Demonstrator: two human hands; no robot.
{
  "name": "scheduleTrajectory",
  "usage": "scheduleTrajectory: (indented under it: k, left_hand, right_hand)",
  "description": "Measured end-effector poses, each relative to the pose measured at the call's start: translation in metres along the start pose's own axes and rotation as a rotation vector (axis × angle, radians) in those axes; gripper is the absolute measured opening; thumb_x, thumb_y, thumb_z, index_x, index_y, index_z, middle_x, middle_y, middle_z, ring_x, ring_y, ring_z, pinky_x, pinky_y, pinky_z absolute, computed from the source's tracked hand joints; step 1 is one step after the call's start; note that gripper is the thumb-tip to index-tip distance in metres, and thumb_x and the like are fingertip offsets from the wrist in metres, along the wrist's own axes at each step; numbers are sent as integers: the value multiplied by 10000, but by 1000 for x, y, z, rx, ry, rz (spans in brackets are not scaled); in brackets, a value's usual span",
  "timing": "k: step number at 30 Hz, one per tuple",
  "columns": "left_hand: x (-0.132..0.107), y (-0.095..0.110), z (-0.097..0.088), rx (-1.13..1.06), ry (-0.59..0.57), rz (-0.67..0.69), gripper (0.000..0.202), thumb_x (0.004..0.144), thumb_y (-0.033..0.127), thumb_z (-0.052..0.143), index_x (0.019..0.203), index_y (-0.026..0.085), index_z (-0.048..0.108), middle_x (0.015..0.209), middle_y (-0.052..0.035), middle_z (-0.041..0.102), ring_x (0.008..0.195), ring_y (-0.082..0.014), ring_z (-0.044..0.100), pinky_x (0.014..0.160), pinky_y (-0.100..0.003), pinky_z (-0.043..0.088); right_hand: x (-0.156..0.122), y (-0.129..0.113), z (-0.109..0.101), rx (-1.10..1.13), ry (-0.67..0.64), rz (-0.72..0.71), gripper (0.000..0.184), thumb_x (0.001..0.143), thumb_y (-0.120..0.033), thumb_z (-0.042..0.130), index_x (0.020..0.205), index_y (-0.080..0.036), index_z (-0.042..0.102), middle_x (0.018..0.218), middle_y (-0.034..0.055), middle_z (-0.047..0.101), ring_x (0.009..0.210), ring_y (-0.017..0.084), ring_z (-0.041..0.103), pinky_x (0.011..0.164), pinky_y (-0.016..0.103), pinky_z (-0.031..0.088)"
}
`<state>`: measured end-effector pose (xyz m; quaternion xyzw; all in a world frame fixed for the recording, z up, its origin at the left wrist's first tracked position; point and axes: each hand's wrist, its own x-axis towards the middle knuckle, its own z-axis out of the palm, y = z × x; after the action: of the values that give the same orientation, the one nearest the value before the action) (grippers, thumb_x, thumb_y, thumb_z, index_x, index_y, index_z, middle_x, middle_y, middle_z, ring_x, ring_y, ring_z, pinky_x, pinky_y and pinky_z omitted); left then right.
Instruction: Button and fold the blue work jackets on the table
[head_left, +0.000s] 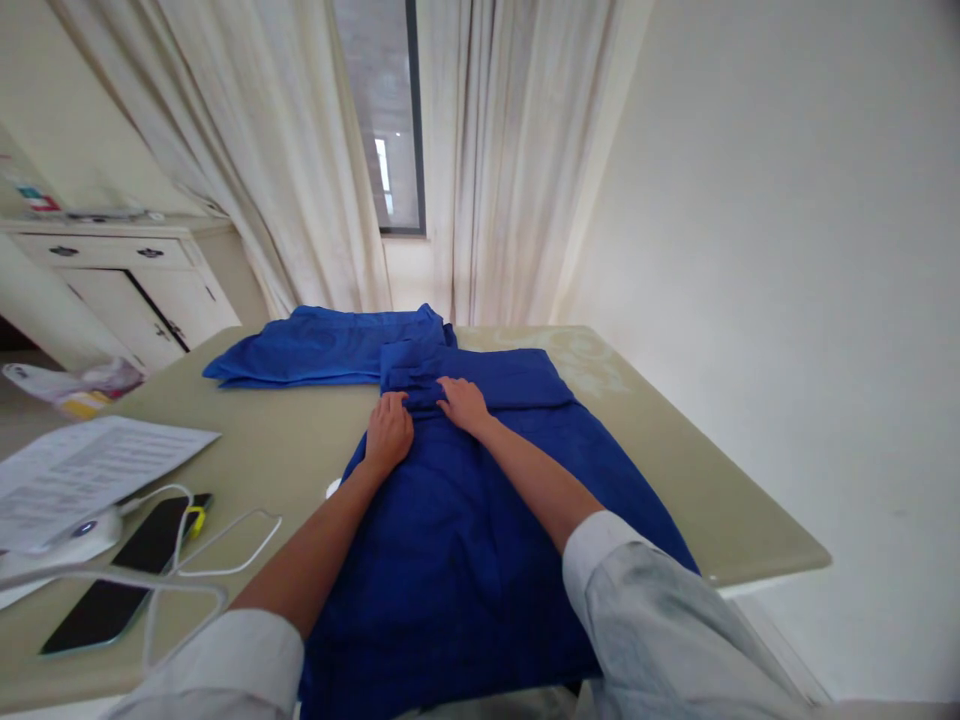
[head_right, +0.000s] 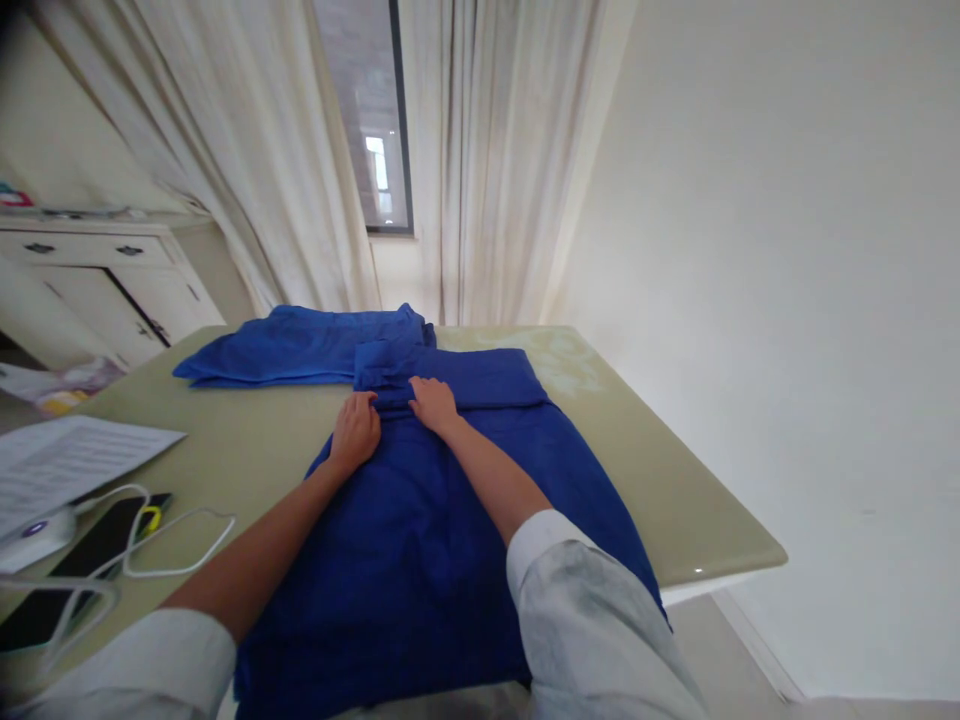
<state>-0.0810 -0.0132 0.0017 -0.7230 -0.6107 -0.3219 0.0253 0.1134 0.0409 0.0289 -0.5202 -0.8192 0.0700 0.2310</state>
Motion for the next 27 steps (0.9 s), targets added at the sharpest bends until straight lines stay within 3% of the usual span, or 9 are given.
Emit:
scheduleTrajectory:
  k: [3,5,8,11,14,16,20,24,27]
  left_hand:
    - [3,0,-1,41,-20,-11,330,898,77,424,1167,171,592,1173,-168,640,1153,-312,612,1040,-440,471]
    - [3,0,0,68,-43,-9,316,872,67,445,1119,184,602,1145,-158,637,1129,-311,612,1017,-438,476]
    - [0,-4,0,76,-156,76,281,883,80,454,1056,205,636,1099,-139,656,1081,-305,617,983,-437,479]
    - [2,-6,-1,37,-261,166,272,919,116,450,1017,220,682,1050,-117,688,1029,-292,626,964,-432,483]
    - [15,9,1,5,-278,200,331,938,135,441,1097,204,722,1107,-126,702,1063,-297,626,992,-437,479]
    - [29,32,8,-52,-302,224,374,974,175,435,1216,182,721,1216,-142,694,1154,-305,611,1051,-442,458]
    - [57,88,36,-180,-393,242,451,1010,308,529,1430,182,638,1395,-152,648,1280,-298,585,1135,-421,420]
    - [69,115,61,-220,-405,128,240,910,209,654,1109,220,787,1133,-127,741,1116,-295,674,1001,-409,512]
    - [86,104,53,-282,-284,-32,169,926,195,613,978,220,773,1072,-114,745,1065,-290,698,966,-414,531]
  right_hand:
    - [13,-12,2,21,75,31,254,972,-189,572,1205,-230,667,1098,88,762,1101,267,656,1007,391,484]
    - [15,8,-23,56,203,116,279,995,-196,488,1227,-208,642,1135,99,745,1094,254,653,1012,383,490]
    - [-3,72,-96,184,601,512,332,1020,-277,435,1295,-181,594,1140,103,725,1035,221,673,992,346,518]
    - [-54,147,-175,143,773,806,453,1033,-254,299,1420,-150,509,1292,200,643,1192,307,642,1036,475,511]
    - [-115,192,-210,101,865,1008,515,990,-243,335,1479,-143,462,1322,259,591,1290,400,593,1067,583,487]
    - [-140,201,-200,70,882,1046,558,968,-236,338,1509,-119,416,1372,291,551,1353,426,541,1129,638,421]
    - [-142,192,-134,57,790,938,564,907,-259,448,1448,-98,459,1408,262,565,1367,369,531,1179,559,405]
    - [-129,186,-90,20,595,737,491,879,-311,551,1324,-106,568,1356,230,630,1314,332,560,1164,473,419]
    - [-130,194,-85,-33,551,710,490,913,-310,513,1349,-90,549,1371,251,611,1295,330,564,1143,467,423]
